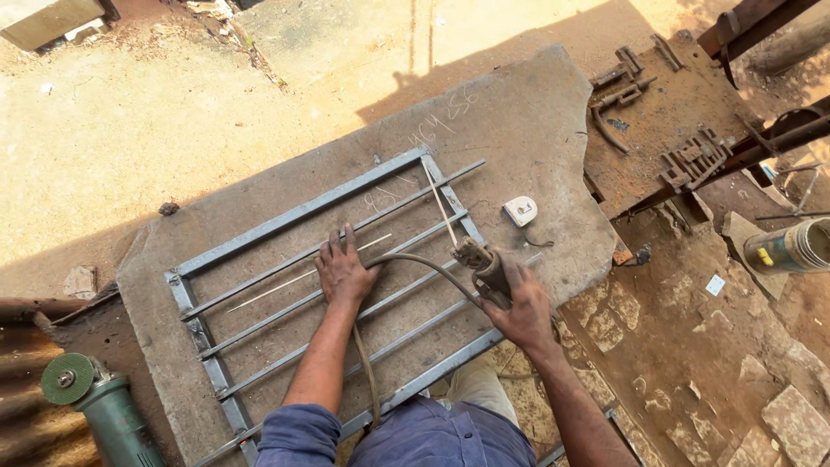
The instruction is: The person welds the bars of a small metal frame using a handheld welding electrode holder, applying sparks to various joints.
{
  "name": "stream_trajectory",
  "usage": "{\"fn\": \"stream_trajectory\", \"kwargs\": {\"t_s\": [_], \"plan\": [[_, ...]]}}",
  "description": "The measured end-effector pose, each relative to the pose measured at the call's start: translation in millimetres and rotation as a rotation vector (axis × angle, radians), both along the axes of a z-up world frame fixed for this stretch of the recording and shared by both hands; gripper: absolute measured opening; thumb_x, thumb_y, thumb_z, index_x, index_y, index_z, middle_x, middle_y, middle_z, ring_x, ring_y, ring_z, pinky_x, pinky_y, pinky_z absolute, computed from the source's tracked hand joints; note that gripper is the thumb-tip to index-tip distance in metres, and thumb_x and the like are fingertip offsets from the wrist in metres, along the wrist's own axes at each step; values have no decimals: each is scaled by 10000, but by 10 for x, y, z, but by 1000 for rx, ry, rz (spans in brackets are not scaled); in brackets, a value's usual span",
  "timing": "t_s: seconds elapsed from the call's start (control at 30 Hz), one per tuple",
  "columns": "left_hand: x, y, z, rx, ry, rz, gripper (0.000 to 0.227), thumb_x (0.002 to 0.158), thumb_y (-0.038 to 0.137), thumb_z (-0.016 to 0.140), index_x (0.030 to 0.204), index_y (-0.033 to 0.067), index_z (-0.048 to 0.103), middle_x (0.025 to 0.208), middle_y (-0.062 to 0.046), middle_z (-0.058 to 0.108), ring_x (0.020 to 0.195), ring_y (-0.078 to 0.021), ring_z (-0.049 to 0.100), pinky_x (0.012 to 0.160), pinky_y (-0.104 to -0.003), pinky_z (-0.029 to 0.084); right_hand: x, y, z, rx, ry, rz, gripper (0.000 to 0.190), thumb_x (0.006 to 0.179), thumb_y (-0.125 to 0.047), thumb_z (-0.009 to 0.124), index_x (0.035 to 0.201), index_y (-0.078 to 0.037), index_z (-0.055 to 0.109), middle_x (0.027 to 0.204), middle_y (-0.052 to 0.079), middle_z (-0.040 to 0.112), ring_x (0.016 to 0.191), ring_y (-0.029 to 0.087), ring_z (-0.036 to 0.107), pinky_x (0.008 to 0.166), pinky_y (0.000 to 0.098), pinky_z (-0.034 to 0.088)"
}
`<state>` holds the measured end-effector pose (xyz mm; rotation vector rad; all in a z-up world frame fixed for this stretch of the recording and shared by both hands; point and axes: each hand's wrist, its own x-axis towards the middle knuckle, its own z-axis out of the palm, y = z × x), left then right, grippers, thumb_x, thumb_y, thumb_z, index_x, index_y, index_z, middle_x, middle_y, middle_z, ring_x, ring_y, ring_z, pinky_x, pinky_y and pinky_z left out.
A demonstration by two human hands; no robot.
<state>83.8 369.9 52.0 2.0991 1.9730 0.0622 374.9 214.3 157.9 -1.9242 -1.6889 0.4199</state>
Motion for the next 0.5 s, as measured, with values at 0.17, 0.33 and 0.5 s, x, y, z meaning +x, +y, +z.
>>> {"fn": "stream_trajectory", "kwargs": {"t_s": [0.17, 0.33, 0.5], "plan": [[16, 24, 127, -191, 22, -7, 1385, 631, 979, 616, 1647, 169, 136, 1656, -168, 216, 1455, -368, 293, 1141, -503, 300, -158, 86, -195, -33, -269, 63, 956, 705, -274, 892, 1537, -221, 425, 1213, 154, 661, 1051, 348, 652, 882, 525, 509], [26, 73, 199, -232, 51, -9, 1455, 550, 1024, 564, 1644, 200, 75, 1677, -144, 171, 1462, -352, 274, 1142, -491, 291, -177, 112, -343, -65, -331, 87, 940, 722, -311, 889, 1536, -250, 425, 1241, 137, 663, 1056, 323, 651, 866, 529, 488], [4, 56, 217, -252, 63, -24, 1447, 579, 1011, 579, 1657, 191, 70, 1674, -140, 187, 1447, -339, 293, 1131, -477, 301, -215, 124, -281, -32, -335, 83, 946, 703, -302, 893, 1529, -235, 437, 1235, 152, 661, 1074, 345, 645, 886, 539, 484]]}}
